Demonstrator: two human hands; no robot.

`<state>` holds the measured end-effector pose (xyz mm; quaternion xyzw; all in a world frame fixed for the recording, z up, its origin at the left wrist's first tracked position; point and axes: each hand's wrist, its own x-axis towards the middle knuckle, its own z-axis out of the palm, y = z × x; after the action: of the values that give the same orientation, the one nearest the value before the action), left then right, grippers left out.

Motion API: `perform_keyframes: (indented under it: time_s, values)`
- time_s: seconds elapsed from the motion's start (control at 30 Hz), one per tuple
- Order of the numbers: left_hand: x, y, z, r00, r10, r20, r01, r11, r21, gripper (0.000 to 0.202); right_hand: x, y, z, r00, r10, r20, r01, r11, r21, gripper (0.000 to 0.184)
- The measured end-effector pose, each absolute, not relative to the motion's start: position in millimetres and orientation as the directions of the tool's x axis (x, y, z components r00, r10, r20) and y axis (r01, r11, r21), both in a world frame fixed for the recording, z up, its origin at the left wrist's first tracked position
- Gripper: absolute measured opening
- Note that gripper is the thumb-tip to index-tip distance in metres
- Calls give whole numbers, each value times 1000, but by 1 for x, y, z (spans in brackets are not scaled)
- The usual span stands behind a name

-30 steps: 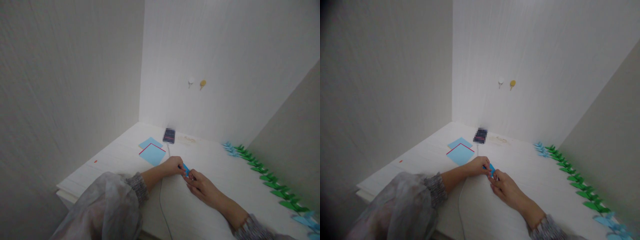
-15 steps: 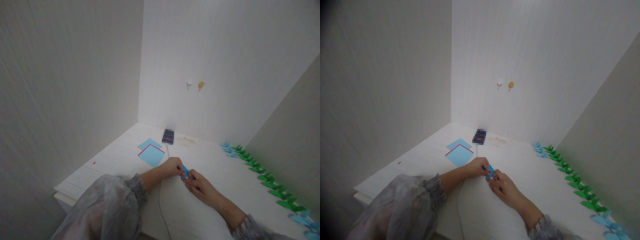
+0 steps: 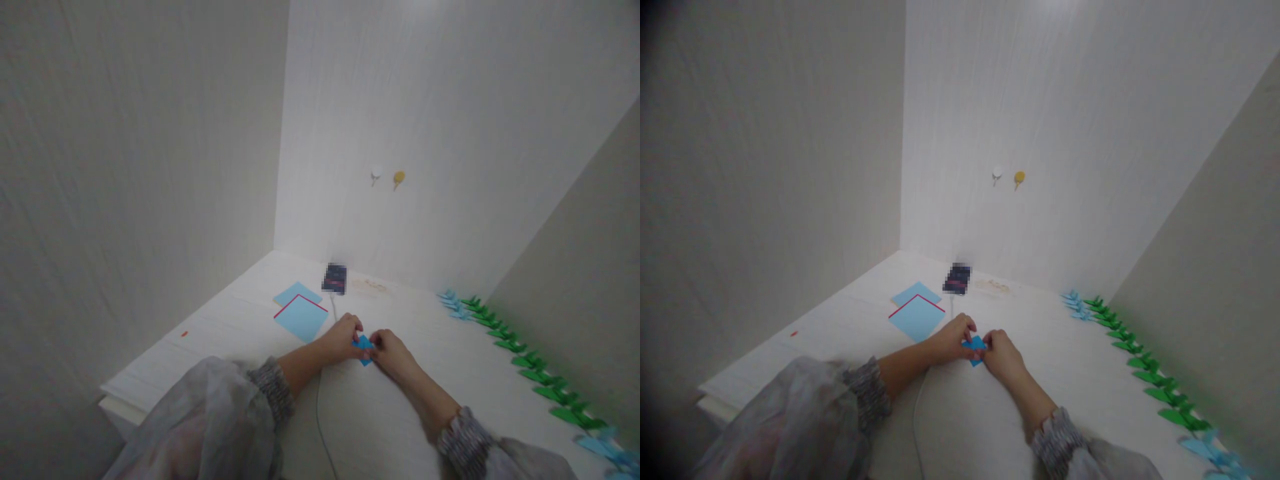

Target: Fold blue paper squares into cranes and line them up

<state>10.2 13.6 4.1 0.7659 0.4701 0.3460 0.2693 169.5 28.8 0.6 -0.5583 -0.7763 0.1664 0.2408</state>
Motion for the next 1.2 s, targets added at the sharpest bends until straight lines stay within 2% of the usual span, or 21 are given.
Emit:
perform_keyframes:
  time_s: [0.07, 0.17, 0.27, 0.33, 0.43, 0.57, 0.83, 1.03, 1.2]
  values:
    - [11, 12, 6, 319, 904, 285, 512, -417, 751, 62, 168, 30, 1, -229, 961, 155, 770, 276, -575, 13]
    - [11, 11, 7, 318, 908, 272, 480, -401, 780, 66, 168, 28, 1, -218, 968, 127, 630, 239, -739, 17]
    - [11, 13, 4, 268, 928, 258, 458, -358, 814, 56, 169, 24, 2, -245, 956, 158, 323, 235, -917, 24]
    - [11, 16, 2, 262, 941, 213, 364, -300, 882, 43, 169, 20, 6, -239, 947, 214, 102, 244, -965, 29]
    - [12, 19, 0, 309, 941, 136, 100, -175, 980, 33, 168, 15, 13, -263, 937, 230, -28, 231, -972, 28]
    - [16, 18, 2, 315, 943, 110, -118, -76, 990, 38, 168, 9, 19, -300, 940, 163, 9, 174, -985, 21]
    - [15, 10, 10, 284, 953, 105, -187, -52, 981, 34, 166, 8, 14, -271, 951, 151, -38, 147, -988, 18]
    - [16, 8, 14, 247, 963, 106, -326, -21, 945, 27, 163, 6, 15, -207, 963, 172, -203, 129, -971, 15]
    - [15, 7, 16, 257, 959, 118, -365, -17, 931, 25, 163, 4, 16, -242, 958, 155, -314, 74, -946, 11]
